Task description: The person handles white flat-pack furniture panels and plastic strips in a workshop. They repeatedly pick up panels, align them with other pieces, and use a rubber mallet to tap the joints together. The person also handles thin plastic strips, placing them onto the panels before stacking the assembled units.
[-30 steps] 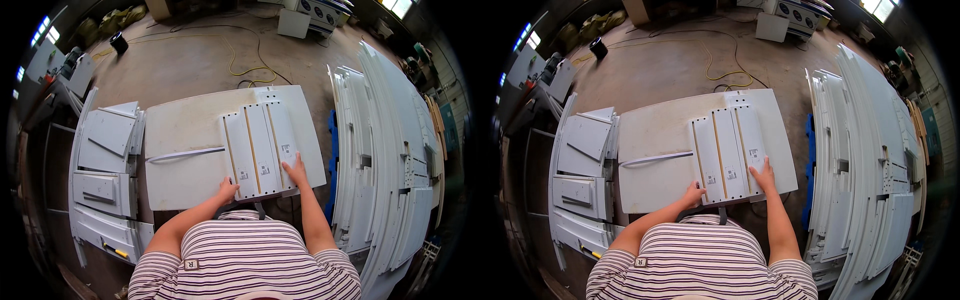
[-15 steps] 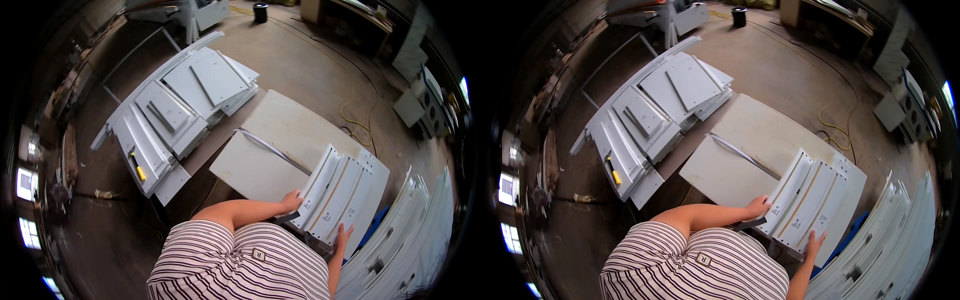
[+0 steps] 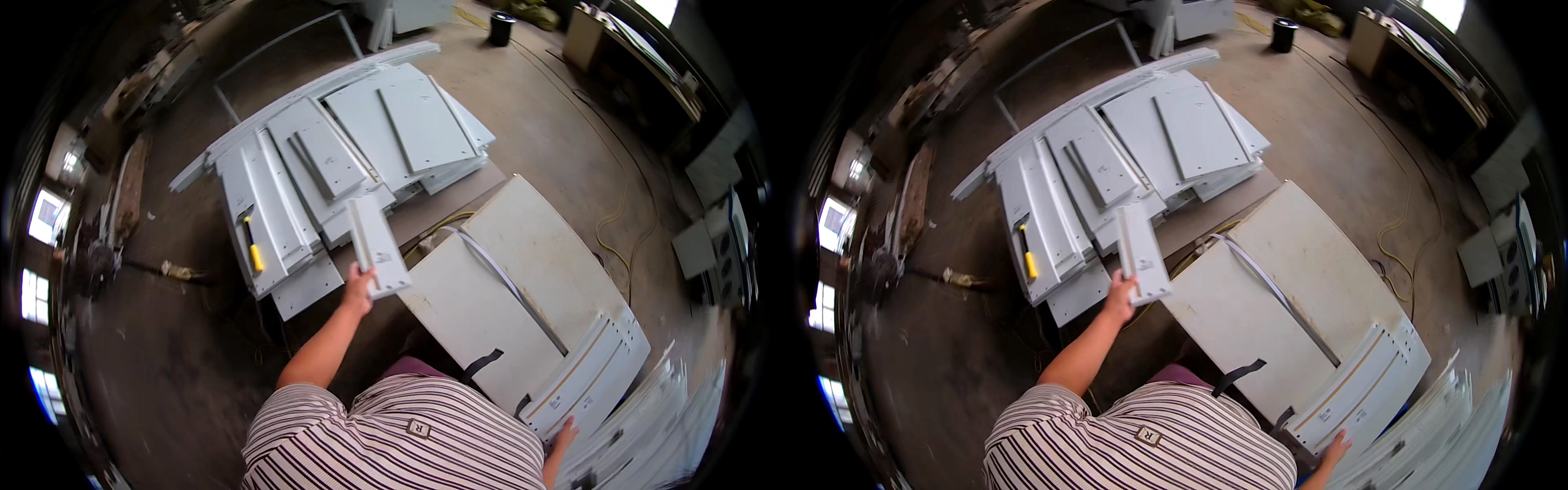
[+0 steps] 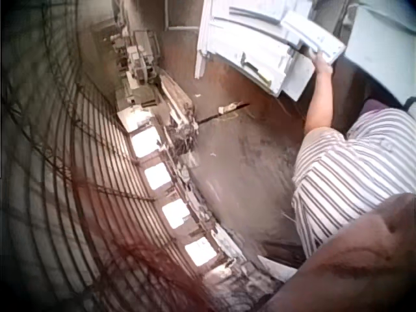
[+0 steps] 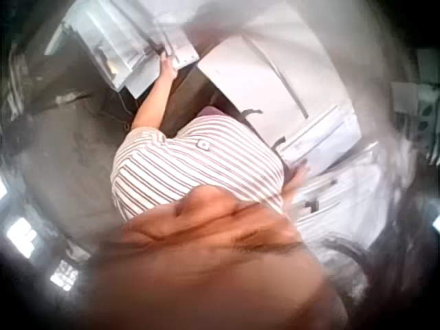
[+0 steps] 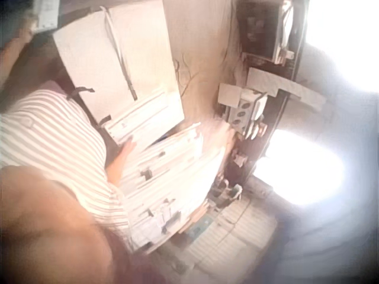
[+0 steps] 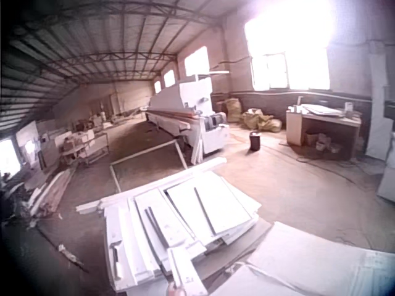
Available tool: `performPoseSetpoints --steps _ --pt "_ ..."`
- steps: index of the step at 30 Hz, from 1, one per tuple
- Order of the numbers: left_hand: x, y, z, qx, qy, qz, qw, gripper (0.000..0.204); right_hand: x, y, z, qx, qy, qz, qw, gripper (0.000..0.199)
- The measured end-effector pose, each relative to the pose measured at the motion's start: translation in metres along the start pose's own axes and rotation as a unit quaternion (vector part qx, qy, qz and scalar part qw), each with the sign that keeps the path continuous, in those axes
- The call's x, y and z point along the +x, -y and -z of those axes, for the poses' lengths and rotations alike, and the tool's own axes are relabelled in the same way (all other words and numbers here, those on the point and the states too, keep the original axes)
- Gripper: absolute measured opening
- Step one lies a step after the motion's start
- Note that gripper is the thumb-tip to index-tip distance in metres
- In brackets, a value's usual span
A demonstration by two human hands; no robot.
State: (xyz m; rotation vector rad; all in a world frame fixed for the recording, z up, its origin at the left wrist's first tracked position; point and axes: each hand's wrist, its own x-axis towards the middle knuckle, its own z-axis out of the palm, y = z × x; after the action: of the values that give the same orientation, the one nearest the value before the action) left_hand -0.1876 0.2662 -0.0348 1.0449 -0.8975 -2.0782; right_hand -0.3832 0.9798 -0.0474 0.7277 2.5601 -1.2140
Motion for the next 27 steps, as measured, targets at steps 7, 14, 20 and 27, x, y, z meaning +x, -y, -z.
performPoseSetpoints --steps 7,14,20,27 --pt "0.167 -0.081 0.215 0.117 -0.156 -0.028 0.981 0.043 -0.028 0.009 -0.006 -0.169 -0.048 -0.024 0.984 0.091" --pt "0.184 -0.079 0.136 0.325 -0.283 0.001 0.903 0.046 -0.036 0.037 0.005 -0.163 -0.023 -0.061 0.985 0.081" --pt "0.009 0.03 -0.117 0.399 0.194 -0.119 0.888 0.037 -0.032 0.037 0.002 -0.185 0.01 -0.041 0.982 0.084" --pt "-0.168 0.2 -0.261 0.381 0.514 0.38 0.668 0.077 -0.031 0.034 0.011 -0.134 0.051 -0.018 0.989 0.074"
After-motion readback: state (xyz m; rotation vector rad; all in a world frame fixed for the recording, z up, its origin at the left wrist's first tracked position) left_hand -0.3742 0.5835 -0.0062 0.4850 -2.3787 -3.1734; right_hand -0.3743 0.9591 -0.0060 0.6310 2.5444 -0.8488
